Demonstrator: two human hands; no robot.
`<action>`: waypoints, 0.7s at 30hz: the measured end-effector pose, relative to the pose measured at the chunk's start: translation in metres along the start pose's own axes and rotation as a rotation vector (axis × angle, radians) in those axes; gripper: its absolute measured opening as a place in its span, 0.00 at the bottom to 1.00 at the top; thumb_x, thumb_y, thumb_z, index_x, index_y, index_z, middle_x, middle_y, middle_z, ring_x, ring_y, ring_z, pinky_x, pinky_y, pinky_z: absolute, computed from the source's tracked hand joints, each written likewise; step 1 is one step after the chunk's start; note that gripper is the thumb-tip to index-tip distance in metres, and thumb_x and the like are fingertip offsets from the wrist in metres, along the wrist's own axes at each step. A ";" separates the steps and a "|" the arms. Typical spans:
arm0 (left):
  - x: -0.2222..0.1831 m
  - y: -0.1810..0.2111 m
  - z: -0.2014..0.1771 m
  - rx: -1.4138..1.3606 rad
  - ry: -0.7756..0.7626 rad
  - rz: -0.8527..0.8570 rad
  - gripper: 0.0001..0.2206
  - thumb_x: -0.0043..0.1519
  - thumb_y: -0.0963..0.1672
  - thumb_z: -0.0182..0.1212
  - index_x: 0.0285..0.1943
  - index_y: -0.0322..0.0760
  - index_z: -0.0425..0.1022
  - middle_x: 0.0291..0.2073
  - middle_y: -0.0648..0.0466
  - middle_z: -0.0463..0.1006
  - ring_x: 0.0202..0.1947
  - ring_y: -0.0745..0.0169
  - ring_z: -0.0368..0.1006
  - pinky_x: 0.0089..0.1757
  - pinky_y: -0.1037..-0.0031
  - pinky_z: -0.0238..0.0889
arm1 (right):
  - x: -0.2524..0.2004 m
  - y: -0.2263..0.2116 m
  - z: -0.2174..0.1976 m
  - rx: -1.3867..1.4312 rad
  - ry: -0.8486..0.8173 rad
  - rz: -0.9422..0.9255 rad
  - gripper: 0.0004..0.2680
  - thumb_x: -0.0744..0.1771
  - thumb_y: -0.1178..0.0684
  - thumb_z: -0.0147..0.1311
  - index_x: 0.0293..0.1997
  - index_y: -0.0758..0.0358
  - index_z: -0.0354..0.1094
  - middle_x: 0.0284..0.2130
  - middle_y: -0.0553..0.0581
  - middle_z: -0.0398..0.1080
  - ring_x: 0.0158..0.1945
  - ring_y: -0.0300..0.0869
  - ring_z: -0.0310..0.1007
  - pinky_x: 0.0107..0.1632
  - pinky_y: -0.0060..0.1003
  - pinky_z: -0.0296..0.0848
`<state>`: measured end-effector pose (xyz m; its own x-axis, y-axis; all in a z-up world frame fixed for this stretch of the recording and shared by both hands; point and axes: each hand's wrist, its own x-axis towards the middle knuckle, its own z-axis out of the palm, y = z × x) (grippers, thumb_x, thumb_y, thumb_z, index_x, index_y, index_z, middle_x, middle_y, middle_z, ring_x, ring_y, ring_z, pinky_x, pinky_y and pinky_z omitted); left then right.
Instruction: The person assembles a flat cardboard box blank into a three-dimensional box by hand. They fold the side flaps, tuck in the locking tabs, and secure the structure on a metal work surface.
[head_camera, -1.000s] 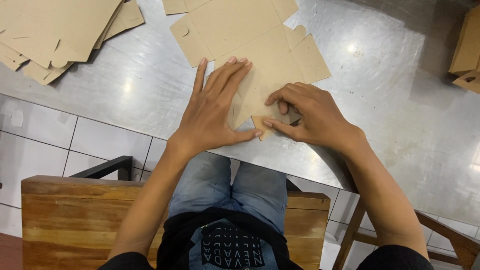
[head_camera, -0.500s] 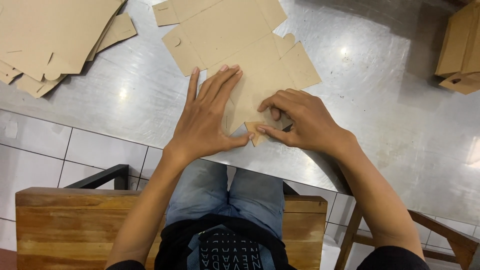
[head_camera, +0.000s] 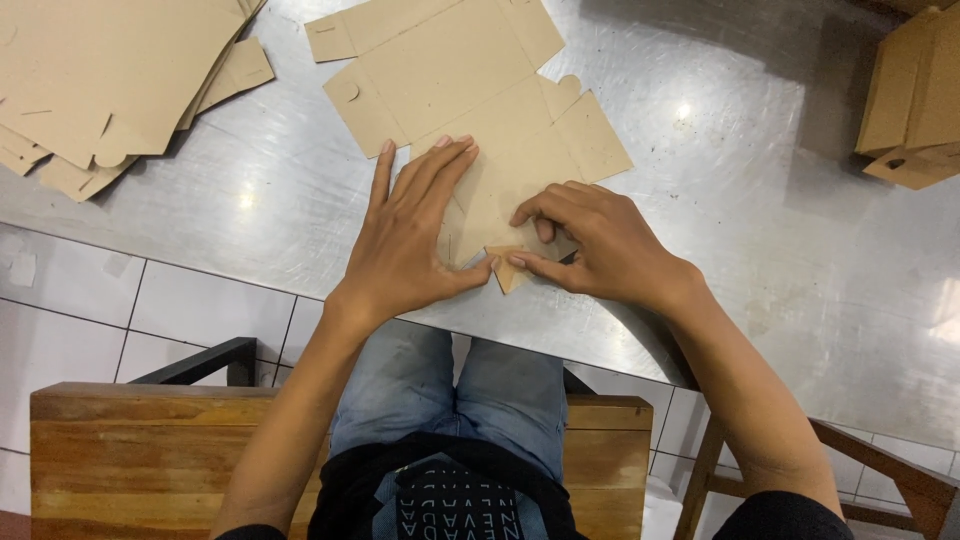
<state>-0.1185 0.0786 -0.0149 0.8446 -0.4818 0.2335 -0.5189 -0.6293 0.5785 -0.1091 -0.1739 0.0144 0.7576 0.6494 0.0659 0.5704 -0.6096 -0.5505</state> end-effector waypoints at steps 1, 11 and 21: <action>0.000 0.000 0.000 0.001 0.001 0.002 0.45 0.56 0.54 0.72 0.78 0.31 0.54 0.76 0.46 0.61 0.77 0.49 0.53 0.73 0.46 0.27 | 0.000 0.000 0.000 -0.001 0.002 -0.001 0.12 0.67 0.43 0.65 0.49 0.51 0.69 0.29 0.45 0.66 0.31 0.38 0.64 0.33 0.35 0.62; 0.000 0.002 0.001 0.070 -0.060 0.015 0.56 0.51 0.64 0.70 0.79 0.29 0.50 0.78 0.45 0.55 0.79 0.48 0.47 0.72 0.43 0.22 | -0.001 0.000 0.000 0.023 -0.012 0.039 0.11 0.67 0.44 0.65 0.49 0.51 0.69 0.29 0.44 0.66 0.31 0.38 0.65 0.33 0.35 0.63; 0.000 0.000 0.002 0.029 -0.032 -0.002 0.50 0.52 0.57 0.73 0.79 0.31 0.52 0.77 0.47 0.58 0.78 0.49 0.50 0.72 0.45 0.24 | -0.001 0.001 0.001 0.014 -0.009 0.030 0.11 0.67 0.43 0.65 0.49 0.50 0.70 0.29 0.44 0.66 0.31 0.38 0.66 0.34 0.35 0.64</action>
<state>-0.1186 0.0771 -0.0161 0.8414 -0.4992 0.2068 -0.5210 -0.6479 0.5557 -0.1099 -0.1750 0.0125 0.7712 0.6351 0.0424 0.5433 -0.6221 -0.5638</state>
